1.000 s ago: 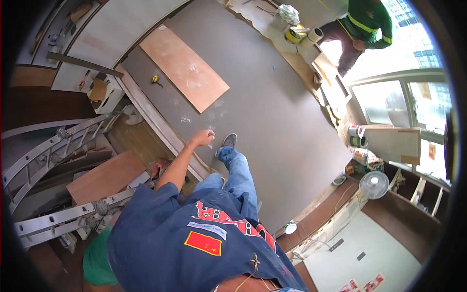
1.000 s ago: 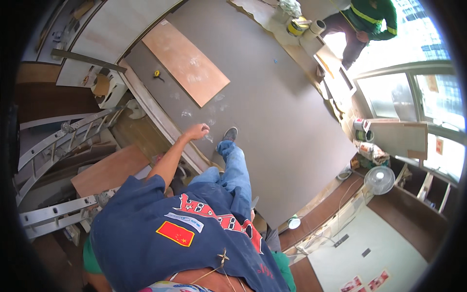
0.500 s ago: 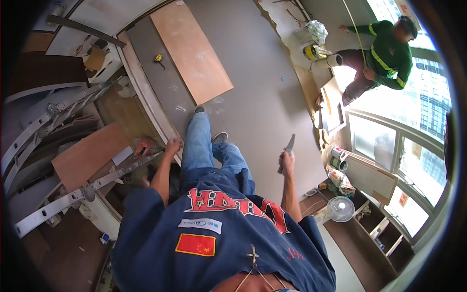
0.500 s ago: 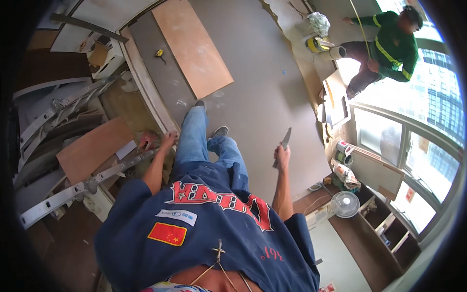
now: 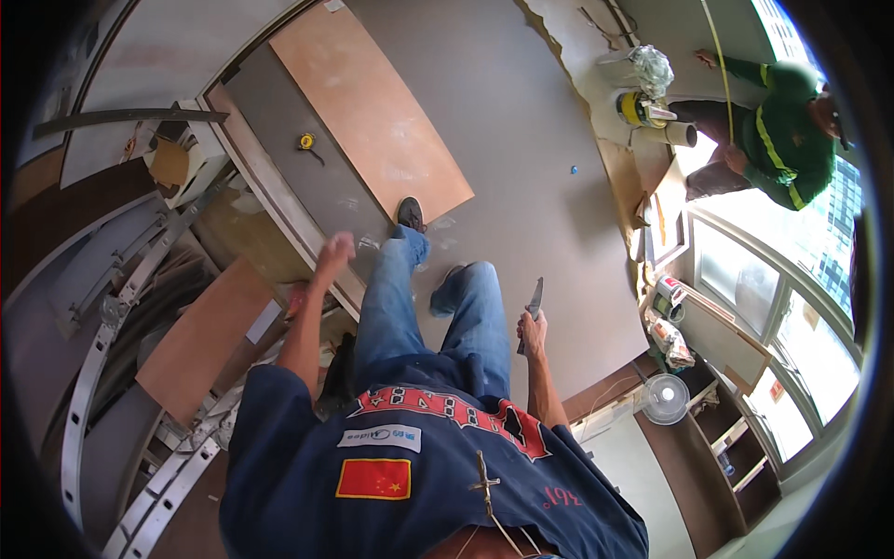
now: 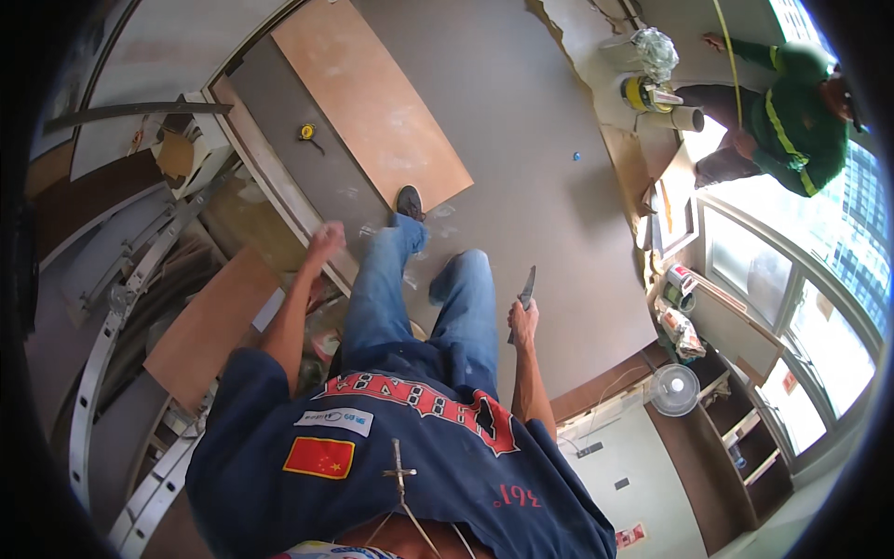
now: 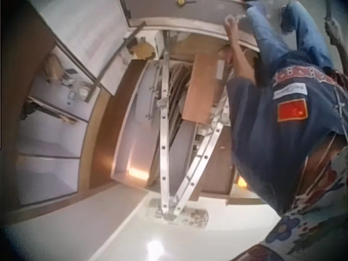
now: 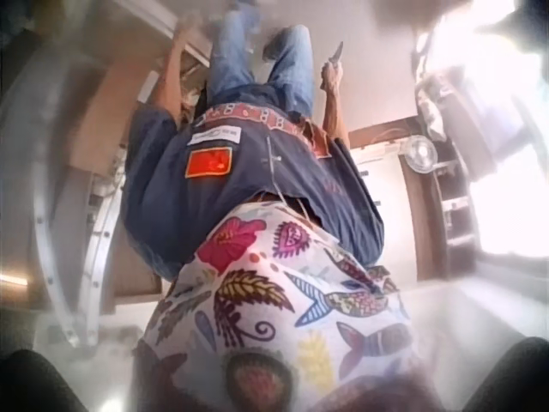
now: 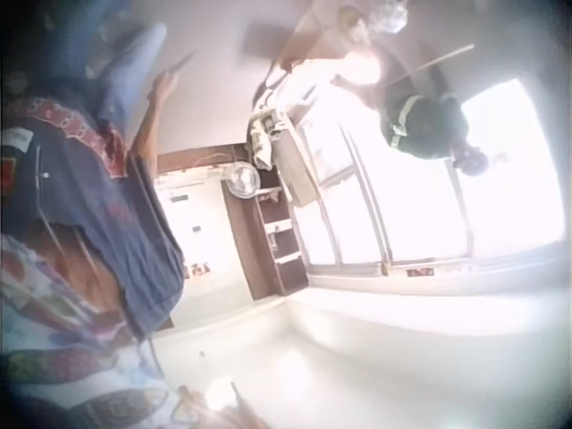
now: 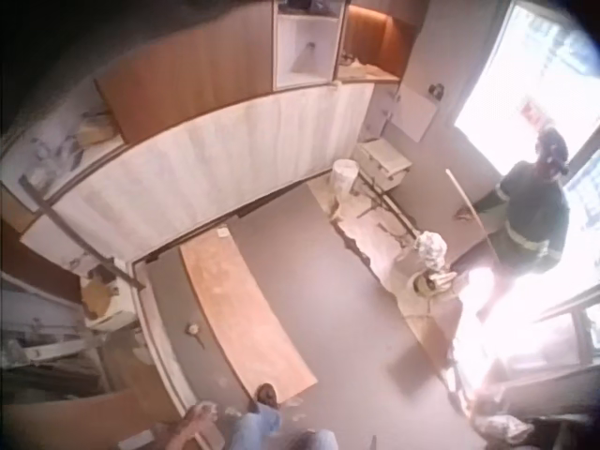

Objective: The person measures a large wooden board on the floor using a tape measure and marks it with a utility knife. They then cut the board along the marked line and lift the separated piece.

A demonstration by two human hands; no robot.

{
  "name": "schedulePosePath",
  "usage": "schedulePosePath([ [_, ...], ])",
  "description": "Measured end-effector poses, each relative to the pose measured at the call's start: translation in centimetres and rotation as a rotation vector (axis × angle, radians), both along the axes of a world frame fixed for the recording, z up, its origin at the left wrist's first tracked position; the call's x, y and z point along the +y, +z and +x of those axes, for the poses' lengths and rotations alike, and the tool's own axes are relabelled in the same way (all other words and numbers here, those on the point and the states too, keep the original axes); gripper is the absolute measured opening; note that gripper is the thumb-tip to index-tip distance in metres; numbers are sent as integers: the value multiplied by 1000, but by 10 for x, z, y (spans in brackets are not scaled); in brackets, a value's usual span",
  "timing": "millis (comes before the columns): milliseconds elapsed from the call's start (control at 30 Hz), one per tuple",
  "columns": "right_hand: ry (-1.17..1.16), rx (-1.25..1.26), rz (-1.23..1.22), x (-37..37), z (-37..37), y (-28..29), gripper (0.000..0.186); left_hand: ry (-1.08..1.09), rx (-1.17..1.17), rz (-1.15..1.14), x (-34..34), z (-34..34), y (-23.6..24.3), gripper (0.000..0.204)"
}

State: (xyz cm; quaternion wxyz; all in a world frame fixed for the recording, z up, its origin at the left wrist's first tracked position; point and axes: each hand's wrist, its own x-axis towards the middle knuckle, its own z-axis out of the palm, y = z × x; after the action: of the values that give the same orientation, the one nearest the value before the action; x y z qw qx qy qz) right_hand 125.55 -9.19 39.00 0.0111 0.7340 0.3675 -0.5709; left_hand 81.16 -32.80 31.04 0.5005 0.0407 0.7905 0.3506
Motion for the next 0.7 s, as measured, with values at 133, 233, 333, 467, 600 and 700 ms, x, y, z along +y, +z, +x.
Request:
schedulePosePath([
  [133,63,33,-33,33,-62,-52,27,387,124,235,94,-86,43,29],
  [233,118,104,-6,74,-117,-110,28,358,110,321,121,-96,36,30],
  [333,174,197,40,119,-178,-179,30,-103,230,189,104,-80,-2,28],
  [467,403,182,322,176,-239,-291,32,-296,461,55,101,-73,-79,27],
  [600,412,248,432,227,-281,-373,35,-211,428,-74,99,-83,-176,28],
  [700,422,318,541,238,-305,-396,37,-170,400,-94,79,-89,-250,29],
])
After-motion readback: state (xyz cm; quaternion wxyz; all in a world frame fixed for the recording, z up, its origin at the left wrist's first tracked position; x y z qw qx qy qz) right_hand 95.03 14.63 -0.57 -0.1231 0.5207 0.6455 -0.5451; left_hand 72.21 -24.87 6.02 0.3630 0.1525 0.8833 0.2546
